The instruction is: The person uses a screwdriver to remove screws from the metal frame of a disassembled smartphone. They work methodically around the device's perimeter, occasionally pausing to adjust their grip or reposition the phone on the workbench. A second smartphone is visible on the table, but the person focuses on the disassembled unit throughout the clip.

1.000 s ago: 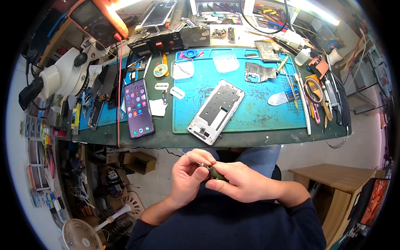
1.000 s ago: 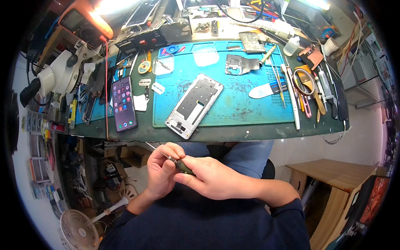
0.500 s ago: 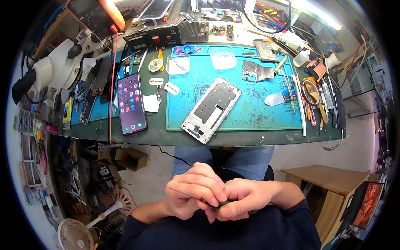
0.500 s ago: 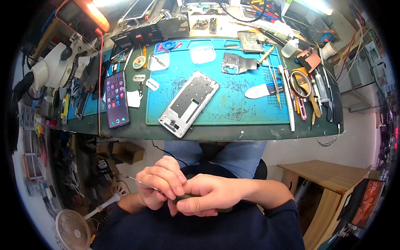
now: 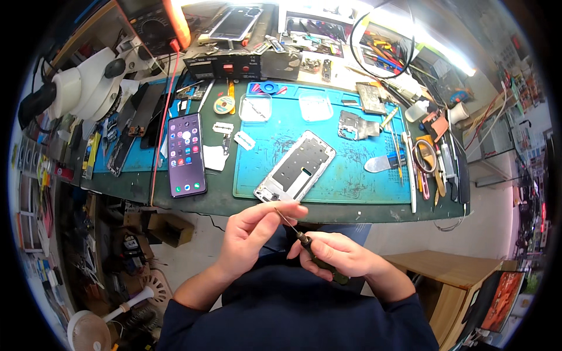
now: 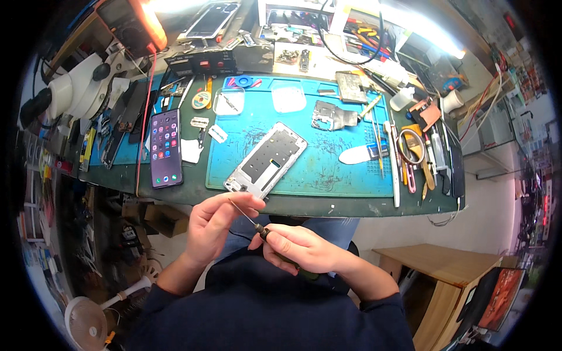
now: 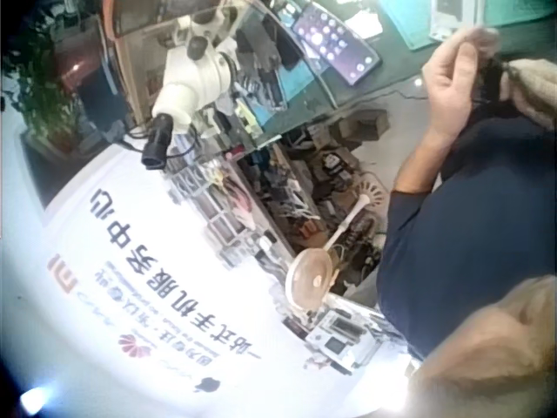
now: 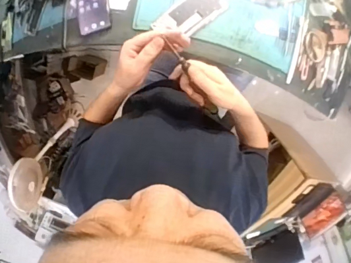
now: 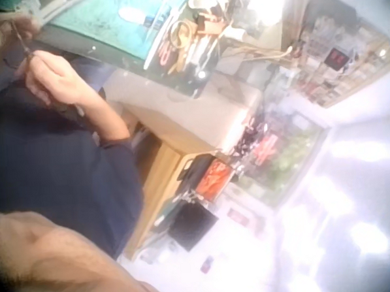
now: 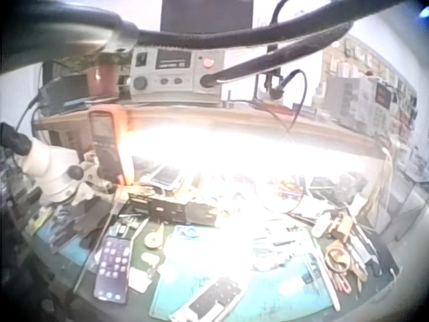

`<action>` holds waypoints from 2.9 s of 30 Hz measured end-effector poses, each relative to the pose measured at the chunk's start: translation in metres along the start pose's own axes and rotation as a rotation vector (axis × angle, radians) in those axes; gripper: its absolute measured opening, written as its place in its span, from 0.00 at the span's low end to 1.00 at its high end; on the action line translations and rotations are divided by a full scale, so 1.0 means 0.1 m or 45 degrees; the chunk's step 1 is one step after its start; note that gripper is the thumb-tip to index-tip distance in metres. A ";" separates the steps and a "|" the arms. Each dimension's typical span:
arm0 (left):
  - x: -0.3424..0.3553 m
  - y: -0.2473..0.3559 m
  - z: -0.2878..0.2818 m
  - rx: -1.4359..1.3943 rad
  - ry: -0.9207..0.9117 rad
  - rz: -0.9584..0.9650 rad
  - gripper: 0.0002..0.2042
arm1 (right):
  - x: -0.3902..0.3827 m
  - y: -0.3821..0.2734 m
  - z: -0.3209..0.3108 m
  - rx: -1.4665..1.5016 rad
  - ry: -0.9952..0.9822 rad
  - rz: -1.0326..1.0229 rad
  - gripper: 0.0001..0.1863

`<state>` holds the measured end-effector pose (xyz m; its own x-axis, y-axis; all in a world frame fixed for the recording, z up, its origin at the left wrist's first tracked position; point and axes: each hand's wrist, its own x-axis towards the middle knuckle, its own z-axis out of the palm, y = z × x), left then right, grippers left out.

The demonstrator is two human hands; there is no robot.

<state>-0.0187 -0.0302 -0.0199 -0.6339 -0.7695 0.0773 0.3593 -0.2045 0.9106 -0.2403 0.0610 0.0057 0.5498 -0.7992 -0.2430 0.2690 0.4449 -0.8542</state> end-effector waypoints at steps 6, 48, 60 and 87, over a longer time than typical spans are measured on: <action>-0.06 -0.04 0.08 -0.086 0.148 -0.037 0.15 | 0.12 0.14 0.09 -0.049 0.074 -0.045 0.23; -0.20 0.02 -0.03 0.046 0.208 -0.010 0.07 | -0.15 -0.06 0.27 -1.735 0.710 -0.433 0.32; -0.25 0.00 -0.15 -0.017 0.317 0.191 0.03 | -0.37 -0.16 0.26 -1.867 0.665 -0.275 0.30; -0.01 -0.37 -0.21 1.933 0.340 0.440 0.53 | -0.14 -1.03 -0.61 -2.339 0.871 -0.022 0.31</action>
<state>-0.0167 -0.0344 -0.0625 -0.4773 -0.7622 0.4372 -0.6417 0.6423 0.4193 -0.3236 0.0022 0.0689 0.0875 -0.9951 0.0471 -0.9894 -0.0923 -0.1117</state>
